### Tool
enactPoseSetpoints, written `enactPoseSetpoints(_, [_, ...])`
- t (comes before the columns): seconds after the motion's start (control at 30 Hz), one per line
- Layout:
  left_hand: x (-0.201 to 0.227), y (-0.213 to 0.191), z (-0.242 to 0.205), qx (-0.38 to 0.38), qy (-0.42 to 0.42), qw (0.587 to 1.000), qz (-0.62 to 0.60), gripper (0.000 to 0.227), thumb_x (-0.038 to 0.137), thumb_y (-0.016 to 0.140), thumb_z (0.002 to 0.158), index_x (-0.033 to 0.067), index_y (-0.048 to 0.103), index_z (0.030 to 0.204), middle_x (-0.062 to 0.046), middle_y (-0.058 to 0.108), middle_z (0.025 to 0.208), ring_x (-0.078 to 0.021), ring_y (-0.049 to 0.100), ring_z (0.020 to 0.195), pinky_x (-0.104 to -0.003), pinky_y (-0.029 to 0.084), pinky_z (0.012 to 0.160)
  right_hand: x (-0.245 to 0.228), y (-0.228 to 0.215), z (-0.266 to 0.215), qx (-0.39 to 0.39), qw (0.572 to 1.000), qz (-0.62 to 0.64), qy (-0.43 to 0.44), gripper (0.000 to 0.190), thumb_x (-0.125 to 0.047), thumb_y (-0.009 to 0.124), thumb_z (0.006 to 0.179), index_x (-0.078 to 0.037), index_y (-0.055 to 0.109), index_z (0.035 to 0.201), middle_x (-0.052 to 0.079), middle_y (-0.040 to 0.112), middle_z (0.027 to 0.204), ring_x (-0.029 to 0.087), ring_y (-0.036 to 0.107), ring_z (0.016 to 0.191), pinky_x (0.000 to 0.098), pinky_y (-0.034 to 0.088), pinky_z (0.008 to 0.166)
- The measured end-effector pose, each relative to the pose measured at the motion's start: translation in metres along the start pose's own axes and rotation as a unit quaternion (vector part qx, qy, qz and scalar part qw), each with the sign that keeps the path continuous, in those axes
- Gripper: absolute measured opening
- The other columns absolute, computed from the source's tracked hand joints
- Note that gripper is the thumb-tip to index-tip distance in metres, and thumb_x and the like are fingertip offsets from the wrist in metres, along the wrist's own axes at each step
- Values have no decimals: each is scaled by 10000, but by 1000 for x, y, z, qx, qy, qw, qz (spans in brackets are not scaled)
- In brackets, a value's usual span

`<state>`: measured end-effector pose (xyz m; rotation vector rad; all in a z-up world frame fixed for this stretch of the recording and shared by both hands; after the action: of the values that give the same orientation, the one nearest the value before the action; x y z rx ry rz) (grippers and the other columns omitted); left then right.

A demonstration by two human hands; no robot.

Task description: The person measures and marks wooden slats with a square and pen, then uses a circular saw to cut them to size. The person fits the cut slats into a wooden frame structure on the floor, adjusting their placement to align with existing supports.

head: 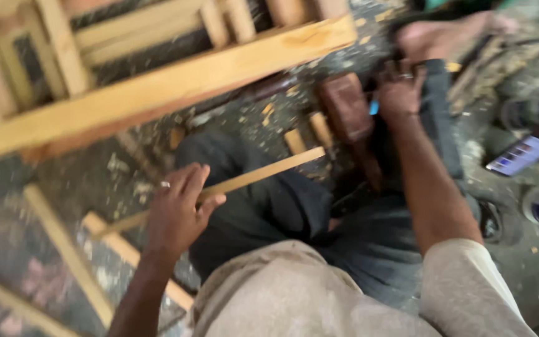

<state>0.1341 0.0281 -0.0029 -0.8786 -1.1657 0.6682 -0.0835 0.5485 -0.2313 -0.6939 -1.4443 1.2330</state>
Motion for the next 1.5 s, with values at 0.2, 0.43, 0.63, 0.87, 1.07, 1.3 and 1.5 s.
enactPoseSetpoints(0.2, [-5,-11,-2,2,-24,1000,-9,570,338,809,848,24,649,1296,-168,657,1293,-379,599,1216,-500,483,1010,10,-7,-11,6,989,147,17,380,-352,583,1088,-65,649,1327,150,598,1521,448,445,1489,719,113,1213])
enactPoseSetpoints(0.43, [19,-4,20,49,30,998,-24,530,311,812,898,31,648,1316,-166,644,1342,-387,588,1257,-506,484,1062,11,-153,16,92,759,603,228,393,-327,422,1181,-41,618,1367,167,713,1282,339,714,1099,413,614,876])
enactPoseSetpoints(0.63, [73,-24,76,127,116,982,-72,536,348,763,987,23,612,1386,-175,604,1432,-370,582,1329,-502,475,1151,-11,-330,6,194,961,182,-79,273,-62,389,1186,51,599,1319,210,674,1297,340,685,1240,414,590,978])
enactPoseSetpoints(0.87, [113,-28,98,-312,-61,927,-200,417,393,639,1032,-6,669,1150,-168,770,911,-237,754,769,-374,569,750,-105,-404,-37,186,930,102,-300,356,-70,713,979,-62,725,1335,114,626,1447,338,635,1357,484,519,1176])
enactPoseSetpoints(1.07, [66,-22,62,-211,-187,841,-462,339,317,517,1026,50,639,1197,-63,780,962,-90,760,703,-253,621,605,-125,-395,-49,231,891,316,-231,524,-290,657,918,-121,637,1414,144,570,1338,361,615,1145,455,510,991])
enactPoseSetpoints(1.3, [-57,-37,28,-197,-267,836,-437,320,296,471,1059,66,664,1171,-86,771,972,-114,680,645,-251,537,559,-83,-304,-82,172,742,619,192,682,-520,427,1039,-117,460,1587,252,553,997,242,594,750,369,491,705])
enactPoseSetpoints(1.5, [-87,-10,35,-213,-279,834,-426,299,290,505,1066,48,677,1102,-70,764,922,-105,636,623,-252,442,517,-148,-220,-86,-89,538,793,273,599,-487,400,1095,-41,519,1477,162,672,1215,155,715,968,344,655,830])
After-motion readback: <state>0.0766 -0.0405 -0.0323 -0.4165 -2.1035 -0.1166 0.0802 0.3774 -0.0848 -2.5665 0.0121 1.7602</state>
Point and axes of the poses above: each hand's wrist, its own z-axis towards the middle knuckle, its own y-axis out of the palm, x = y × z, the point moved 2 cm from there along z, towards the middle knuckle
